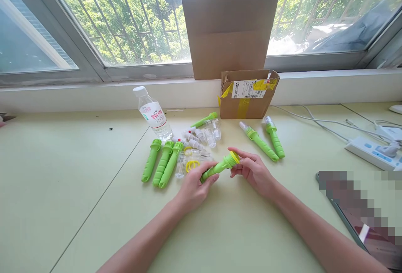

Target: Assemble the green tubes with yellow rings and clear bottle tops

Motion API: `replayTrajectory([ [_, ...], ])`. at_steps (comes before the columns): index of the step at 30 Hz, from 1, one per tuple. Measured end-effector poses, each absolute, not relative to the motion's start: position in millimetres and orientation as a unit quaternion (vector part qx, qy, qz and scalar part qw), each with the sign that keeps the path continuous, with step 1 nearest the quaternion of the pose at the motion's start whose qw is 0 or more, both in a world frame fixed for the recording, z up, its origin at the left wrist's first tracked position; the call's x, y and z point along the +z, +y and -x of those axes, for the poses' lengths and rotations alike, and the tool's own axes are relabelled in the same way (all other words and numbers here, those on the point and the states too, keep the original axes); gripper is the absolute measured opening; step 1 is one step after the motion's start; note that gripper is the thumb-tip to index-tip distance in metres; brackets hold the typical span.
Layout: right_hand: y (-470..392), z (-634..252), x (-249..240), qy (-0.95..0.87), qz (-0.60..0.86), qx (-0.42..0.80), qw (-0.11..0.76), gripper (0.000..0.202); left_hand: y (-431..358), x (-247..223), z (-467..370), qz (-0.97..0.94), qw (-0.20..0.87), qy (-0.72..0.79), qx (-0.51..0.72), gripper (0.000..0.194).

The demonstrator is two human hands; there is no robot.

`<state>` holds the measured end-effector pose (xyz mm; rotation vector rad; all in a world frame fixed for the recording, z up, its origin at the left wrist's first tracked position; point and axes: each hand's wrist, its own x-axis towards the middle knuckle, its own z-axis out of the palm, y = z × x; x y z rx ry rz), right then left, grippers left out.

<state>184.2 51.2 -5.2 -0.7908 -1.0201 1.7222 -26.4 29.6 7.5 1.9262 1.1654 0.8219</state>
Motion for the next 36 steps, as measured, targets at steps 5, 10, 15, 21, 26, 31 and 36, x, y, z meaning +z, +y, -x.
replayTrajectory([
  [5, 51.2, -185.5, -4.5, -0.402, 0.309, 0.723, 0.469, 0.041, 29.3, 7.1, 27.1, -0.749, 0.383, 0.440, 0.315, 0.026],
  [10, 51.9, -187.0, -5.1, -0.404, 0.309, 0.730, 0.457, 0.041, 28.7, 7.1, 27.1, -0.743, 0.395, 0.436, 0.318, 0.028],
  [15, 51.2, -186.7, -4.7, -0.403, 0.307, 0.734, 0.453, 0.040, 27.4, 10.3, 26.7, -0.731, 0.412, 0.442, 0.319, 0.030],
  [21, 52.0, -186.9, -4.3, -0.394, 0.297, 0.750, 0.441, 0.042, 25.5, 16.0, 24.8, -0.706, 0.442, 0.452, 0.320, 0.033],
  [26, 52.1, -187.7, -3.2, -0.396, 0.298, 0.756, 0.427, 0.045, 25.1, 17.9, 24.8, -0.678, 0.485, 0.457, 0.310, 0.037],
  [31, 52.6, -187.8, -4.5, -0.387, 0.301, 0.756, 0.433, 0.042, 24.8, 20.1, 24.6, -0.660, 0.514, 0.454, 0.306, 0.037],
  [36, 53.1, -187.9, -3.3, -0.381, 0.298, 0.761, 0.433, 0.039, 24.5, 21.6, 24.5, -0.648, 0.529, 0.452, 0.308, 0.036],
])
